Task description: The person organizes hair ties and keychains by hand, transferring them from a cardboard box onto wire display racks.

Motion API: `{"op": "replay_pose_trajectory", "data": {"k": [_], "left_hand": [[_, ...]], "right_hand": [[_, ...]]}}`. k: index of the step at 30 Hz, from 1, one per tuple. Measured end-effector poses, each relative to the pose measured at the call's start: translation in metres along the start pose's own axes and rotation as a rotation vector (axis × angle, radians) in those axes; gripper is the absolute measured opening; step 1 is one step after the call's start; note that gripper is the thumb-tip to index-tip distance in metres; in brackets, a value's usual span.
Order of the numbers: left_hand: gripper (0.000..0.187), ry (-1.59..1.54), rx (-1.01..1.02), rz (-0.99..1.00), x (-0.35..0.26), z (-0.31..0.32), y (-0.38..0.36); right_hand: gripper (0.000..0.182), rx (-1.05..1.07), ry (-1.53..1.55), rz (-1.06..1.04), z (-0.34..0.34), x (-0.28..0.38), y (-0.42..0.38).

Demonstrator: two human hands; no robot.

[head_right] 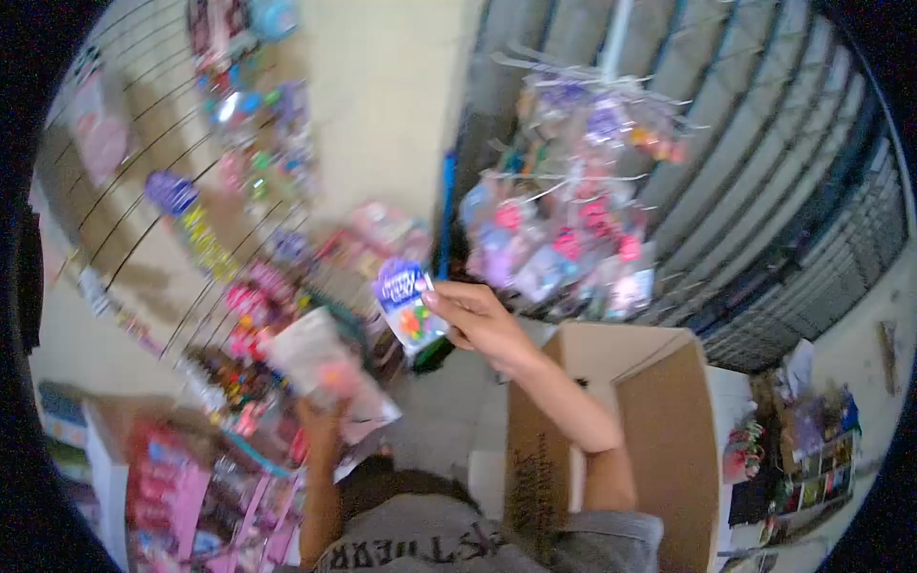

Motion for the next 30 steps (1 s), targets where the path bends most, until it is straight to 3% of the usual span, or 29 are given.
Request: {"op": "replay_pose_trajectory", "data": {"k": [1, 3, 5, 6, 8, 10, 11, 13, 14, 15, 17, 19, 20, 22, 24, 26, 30], "left_hand": [[0.046, 0.285, -0.209, 0.095, 0.014, -0.023, 0.008], [0.044, 0.13, -0.09, 0.188, 0.023, -0.045, 0.026], [0.039, -0.195, -0.378, 0.137, 0.015, -0.058, 0.033], [0.039, -0.201, -0.371, 0.162, 0.007, -0.053, 0.036], [0.043, -0.116, -0.232, 0.168, -0.002, -0.033, 0.044], [0.045, -0.302, -0.107, 0.063, -0.007, 0.008, 0.049], [0.045, -0.471, -0.06, -0.024, -0.003, 0.031, 0.053], [0.043, -0.4, -0.127, -0.385, 0.051, 0.057, 0.081], [0.042, -0.445, 0.07, -0.09, 0.024, 0.087, 0.1], [0.041, -0.489, 0.089, -0.151, 0.034, 0.103, 0.121], [0.038, -0.722, 0.444, -0.167, 0.03, 0.153, 0.161], [0.04, -0.813, 0.418, -0.131, -0.025, 0.181, 0.173], [0.04, -0.82, 0.399, -0.123, -0.044, 0.193, 0.183], [0.034, -1.006, 0.317, -0.074, -0.077, 0.214, 0.207], [0.033, -1.096, 0.381, -0.06, -0.098, 0.237, 0.22], [0.032, -1.187, 0.516, -0.124, -0.104, 0.256, 0.23], [0.028, -1.231, 0.497, -0.221, -0.103, 0.264, 0.233]], "right_hand": [[0.026, -0.03, 0.105, -0.073, -0.012, 0.015, 0.002], [0.027, -0.078, 0.027, -0.068, -0.039, 0.014, -0.002], [0.024, -0.138, -0.082, -0.015, -0.047, 0.014, -0.015], [0.023, -0.2, -0.14, -0.084, -0.061, 0.02, -0.02], [0.022, -0.272, -0.182, -0.182, -0.095, 0.038, -0.029], [0.021, -0.598, -0.114, -0.363, -0.146, 0.065, -0.059], [0.02, -0.592, -0.049, -0.401, -0.156, 0.078, -0.072], [0.018, -0.71, -0.108, -0.533, -0.176, 0.098, -0.094], [0.018, -0.735, -0.153, -0.583, -0.187, 0.101, -0.099], [0.018, -0.748, -0.198, -0.631, -0.196, 0.101, -0.101], [0.016, -0.691, -0.232, -0.59, -0.194, 0.108, -0.086], [0.013, -0.732, -0.654, -0.729, -0.177, 0.132, -0.068], [0.011, -0.655, -0.9, -0.779, -0.154, 0.148, -0.053], [0.01, -0.508, -1.093, -0.919, -0.115, 0.168, -0.02], [0.01, -0.472, -1.32, -0.992, -0.089, 0.184, 0.016], [0.011, -0.532, -1.389, -1.007, -0.082, 0.196, 0.048], [0.01, -0.563, -1.479, -0.963, -0.099, 0.201, 0.087]]}}
Point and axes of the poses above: each hand's wrist, its own y-axis towards the middle knuckle, its own z-axis out of the palm, x = y × z, the point moved 8 cm from there along y, towards the middle knuckle, and after that the axes turned 4 degrees about y, right-handed, at the moved point
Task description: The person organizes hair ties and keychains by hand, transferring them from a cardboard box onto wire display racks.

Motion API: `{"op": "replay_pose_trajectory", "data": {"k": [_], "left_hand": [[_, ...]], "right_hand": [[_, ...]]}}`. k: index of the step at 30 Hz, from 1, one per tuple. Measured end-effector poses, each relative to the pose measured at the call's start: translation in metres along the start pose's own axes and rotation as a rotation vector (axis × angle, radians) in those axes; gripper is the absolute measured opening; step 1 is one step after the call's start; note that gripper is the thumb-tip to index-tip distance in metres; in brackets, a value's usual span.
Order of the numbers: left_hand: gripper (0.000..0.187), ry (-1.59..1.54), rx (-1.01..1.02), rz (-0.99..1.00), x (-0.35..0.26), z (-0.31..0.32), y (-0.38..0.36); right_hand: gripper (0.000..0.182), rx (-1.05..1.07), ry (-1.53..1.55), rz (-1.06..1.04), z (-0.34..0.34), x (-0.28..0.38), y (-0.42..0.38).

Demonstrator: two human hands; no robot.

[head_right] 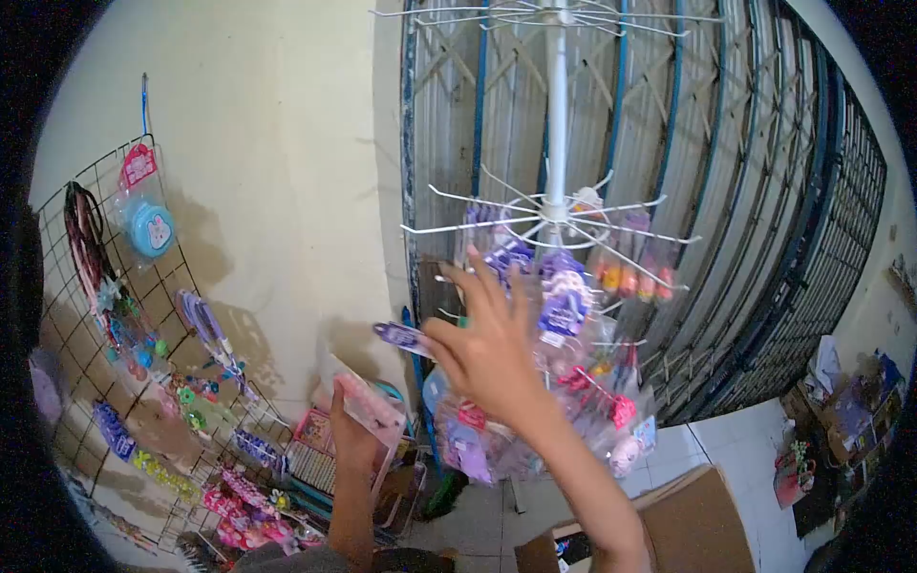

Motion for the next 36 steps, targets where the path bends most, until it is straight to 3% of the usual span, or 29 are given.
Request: {"op": "replay_pose_trajectory", "data": {"k": [5, 7, 8, 10, 11, 13, 14, 18, 23, 24, 25, 27, 29, 31, 33, 35, 36], "left_hand": [[0.025, 0.05, -0.083, 0.057, -0.02, -0.007, 0.003], [0.027, -0.023, 0.262, -0.023, -0.015, -0.004, 0.015], [0.027, -0.026, 0.259, -0.039, -0.009, -0.007, 0.019], [0.031, 0.034, 0.035, -0.049, 0.005, -0.022, 0.028], [0.031, 0.039, 0.043, -0.065, 0.008, -0.013, 0.024], [0.037, 0.349, 0.2, -0.077, 0.012, 0.018, 0.006], [0.041, 0.382, 0.057, 0.017, 0.014, 0.004, 0.011], [0.042, 0.232, -0.021, -0.076, 0.02, -0.011, 0.012], [0.038, 0.287, 0.083, -0.018, 0.005, -0.026, 0.012], [0.037, 0.426, 0.075, 0.094, -0.006, -0.021, 0.005], [0.037, 0.434, 0.094, 0.078, -0.007, -0.019, 0.005], [0.038, 0.16, -0.049, 0.008, -0.009, -0.031, 0.007], [0.038, 0.211, -0.019, 0.008, -0.009, -0.022, 0.002], [0.038, 0.205, -0.045, 0.054, -0.016, -0.011, 0.001], [0.039, 0.136, 0.057, 0.02, -0.02, -0.006, 0.014], [0.044, 0.18, 0.247, 0.113, -0.031, 0.031, 0.022], [0.044, 0.189, 0.251, 0.109, -0.033, 0.032, 0.022]], "right_hand": [[0.011, 0.175, 0.003, 0.092, 0.0, -0.026, -0.015], [0.011, 0.181, -0.019, 0.103, -0.002, -0.021, -0.01], [0.011, 0.172, 0.003, 0.082, -0.001, -0.016, -0.005], [0.012, 0.162, 0.037, 0.042, 0.002, -0.009, 0.004], [0.012, 0.158, 0.026, 0.055, 0.006, -0.01, 0.007], [0.013, 0.195, 0.067, 0.039, 0.02, -0.012, 0.008], [0.014, 0.206, 0.097, 0.058, 0.024, -0.017, 0.005], [0.013, 0.186, 0.035, 0.094, 0.011, -0.02, -0.006], [0.013, 0.204, -0.028, 0.167, -0.024, -0.025, -0.029], [0.013, 0.144, 0.051, 0.214, -0.033, -0.03, -0.033], [0.013, 0.081, 0.129, 0.259, -0.042, -0.034, -0.039], [0.012, -0.029, 0.109, 0.296, -0.045, -0.04, -0.053], [0.01, -0.509, 0.012, 0.362, -0.069, -0.039, -0.072], [0.008, -0.586, -0.098, 0.3, -0.071, -0.015, -0.082], [0.009, -0.396, 0.04, 0.438, -0.05, -0.014, -0.085], [0.008, -0.284, 0.516, 0.891, -0.023, -0.043, -0.089], [0.008, -0.293, 0.519, 0.897, -0.024, -0.041, -0.09]]}}
Point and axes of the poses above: each hand's wrist, its own y-axis towards the middle knuckle, its own z-axis out of the palm, x = y × z, the point moved 8 cm from there along y, towards the middle knuckle, and after that the axes turned 4 degrees about y, right-handed, at the moved point
